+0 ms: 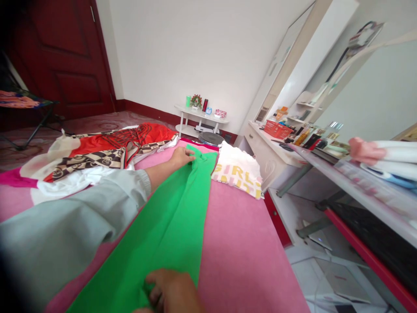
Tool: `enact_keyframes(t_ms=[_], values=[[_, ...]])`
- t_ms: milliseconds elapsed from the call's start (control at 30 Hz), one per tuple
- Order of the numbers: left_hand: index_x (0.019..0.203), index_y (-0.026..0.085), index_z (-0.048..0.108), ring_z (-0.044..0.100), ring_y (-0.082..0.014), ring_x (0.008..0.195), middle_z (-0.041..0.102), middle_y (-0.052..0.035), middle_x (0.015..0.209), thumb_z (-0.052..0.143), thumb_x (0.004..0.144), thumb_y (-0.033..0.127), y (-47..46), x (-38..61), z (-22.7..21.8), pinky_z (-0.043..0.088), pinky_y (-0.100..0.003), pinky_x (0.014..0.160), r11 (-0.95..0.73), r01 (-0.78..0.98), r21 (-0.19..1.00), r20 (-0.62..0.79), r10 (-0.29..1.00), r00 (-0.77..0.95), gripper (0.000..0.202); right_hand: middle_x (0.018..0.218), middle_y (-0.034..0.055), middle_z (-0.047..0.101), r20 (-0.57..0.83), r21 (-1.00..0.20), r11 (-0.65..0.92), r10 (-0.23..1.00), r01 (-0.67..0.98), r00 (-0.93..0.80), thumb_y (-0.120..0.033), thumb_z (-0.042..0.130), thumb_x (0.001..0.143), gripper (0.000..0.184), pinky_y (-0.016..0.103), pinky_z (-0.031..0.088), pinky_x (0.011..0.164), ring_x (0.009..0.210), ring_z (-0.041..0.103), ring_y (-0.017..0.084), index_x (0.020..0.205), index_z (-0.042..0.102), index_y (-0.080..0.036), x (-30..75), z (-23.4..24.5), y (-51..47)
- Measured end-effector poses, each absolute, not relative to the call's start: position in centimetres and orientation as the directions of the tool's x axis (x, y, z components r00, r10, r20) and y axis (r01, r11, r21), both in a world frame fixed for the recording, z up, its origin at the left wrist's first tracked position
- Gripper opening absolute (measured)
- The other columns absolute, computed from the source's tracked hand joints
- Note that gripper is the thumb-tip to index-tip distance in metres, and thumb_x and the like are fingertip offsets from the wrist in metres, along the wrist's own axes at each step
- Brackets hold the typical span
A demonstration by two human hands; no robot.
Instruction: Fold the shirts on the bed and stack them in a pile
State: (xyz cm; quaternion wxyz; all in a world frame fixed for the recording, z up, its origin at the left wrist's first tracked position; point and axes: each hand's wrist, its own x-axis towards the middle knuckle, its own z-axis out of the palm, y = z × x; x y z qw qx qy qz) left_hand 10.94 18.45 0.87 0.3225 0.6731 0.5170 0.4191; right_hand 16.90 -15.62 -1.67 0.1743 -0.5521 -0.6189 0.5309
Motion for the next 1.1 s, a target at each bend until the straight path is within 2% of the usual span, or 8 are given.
enact_keyframes(t_ms=[100, 167, 300, 500, 567, 700, 900, 1100], values=[[0.089, 0.015, 0.074, 0.061, -0.0150, 0.067, 0.068, -0.0001, 0.070, 0.071, 0.063, 0.014, 18.2, 10.2, -1.3, 0.049, -0.026, 0.070, -0.265, 0.434, 0.861, 0.247, 0.964, 0.099, 0.026, 0.056, -0.0035, 0.054, -0.485, -0.821, -0.247, 0.776, 0.514, -0.403, -0.049, 0.066, 0.071, 0.028, 0.021, 0.035, 0.048, 0.053, 0.049, 0.012, 0.077, 0.069, -0.021, 16.4, -2.6, -14.6], [0.092, 0.014, 0.073, 0.059, -0.0138, 0.065, 0.067, 0.0002, 0.070, 0.068, 0.065, 0.011, 18.0, 9.9, -2.7, 0.049, -0.025, 0.068, -0.274, 0.429, 0.861, 0.263, 0.961, 0.087, 0.028, 0.057, -0.0030, 0.057, -0.454, -0.830, -0.215, 0.797, 0.515, -0.398, -0.046, 0.067, 0.070, 0.027, 0.020, 0.033, 0.047, 0.054, 0.050, 0.012, 0.077, 0.071, -0.021, 17.0, -1.6, -13.8], [0.098, 0.015, 0.072, 0.057, -0.0129, 0.064, 0.067, -0.0013, 0.074, 0.063, 0.070, 0.009, 17.1, 9.7, -4.9, 0.048, -0.025, 0.067, -0.334, 0.426, 0.841, 0.329, 0.940, 0.087, 0.030, 0.063, -0.0004, 0.060, -0.244, -0.873, -0.120, 0.946, 0.472, -0.211, -0.040, 0.062, 0.074, 0.026, 0.020, 0.039, 0.051, 0.058, 0.055, 0.011, 0.081, 0.070, -0.016, 19.8, 1.4, -9.9], [0.092, 0.019, 0.074, 0.056, -0.0152, 0.071, 0.064, -0.0029, 0.079, 0.066, 0.074, 0.018, 15.8, 9.9, -5.6, 0.046, -0.027, 0.072, -0.465, 0.457, 0.758, 0.431, 0.883, 0.183, 0.020, 0.068, 0.0021, 0.064, -0.024, -0.892, -0.084, 0.990, 0.444, 0.137, -0.034, 0.063, 0.064, 0.025, 0.022, 0.046, 0.048, 0.061, 0.060, 0.015, 0.081, 0.066, -0.015, 25.8, 1.4, 3.2], [0.090, 0.020, 0.074, 0.057, -0.0164, 0.074, 0.065, -0.0035, 0.079, 0.063, 0.078, 0.021, 15.6, 9.8, -5.3, 0.045, -0.027, 0.073, -0.505, 0.495, 0.707, 0.455, 0.861, 0.228, 0.017, 0.066, 0.0019, 0.064, 0.099, -0.859, -0.015, 0.976, 0.511, 0.196, -0.029, 0.060, 0.066, 0.020, 0.024, 0.048, 0.049, 0.057, 0.059, 0.014, 0.079, 0.066, -0.016, 27.1, 1.1, 8.1], [0.086, 0.022, 0.075, 0.058, -0.0178, 0.081, 0.064, -0.0038, 0.078, 0.058, 0.081, 0.019, 15.1, 9.6, -4.6, 0.044, -0.026, 0.075, -0.572, 0.551, 0.608, 0.469, 0.819, 0.332, 0.018, 0.084, 0.0056, 0.070, 0.314, -0.667, 0.072, 0.930, 0.741, 0.192, -0.020, 0.051, 0.074, 0.020, 0.026, 0.052, 0.063, 0.074, 0.065, 0.017, 0.084, 0.067, -0.015, 27.2, 1.1, 16.4], [0.079, 0.021, 0.074, 0.058, -0.0191, 0.083, 0.062, -0.0057, 0.081, 0.054, 0.081, 0.015, 14.5, 9.5, -4.1, 0.045, -0.027, 0.073, -0.584, 0.582, 0.566, 0.440, 0.811, 0.386, 0.021, 0.085, 0.0041, 0.071, 0.262, -0.544, 0.070, 0.961, 0.836, 0.089, -0.005, 0.057, 0.066, 0.038, 0.027, 0.048, 0.081, 0.085, 0.066, 0.018, 0.101, 0.066, -0.017, 25.2, -0.8, 22.5], [0.087, 0.022, 0.074, 0.060, -0.0200, 0.087, 0.063, -0.0068, 0.090, 0.055, 0.079, 0.014, 14.5, 9.8, -4.4, 0.046, -0.028, 0.078, -0.550, 0.558, 0.621, 0.409, 0.835, 0.368, 0.022, 0.086, 0.0045, 0.071, 0.225, -0.526, 0.038, 0.969, 0.849, 0.096, -0.005, 0.064, 0.061, 0.024, 0.028, 0.045, 0.086, 0.089, 0.065, 0.020, 0.082, 0.066, -0.018, 24.9, -2.3, 24.0]])
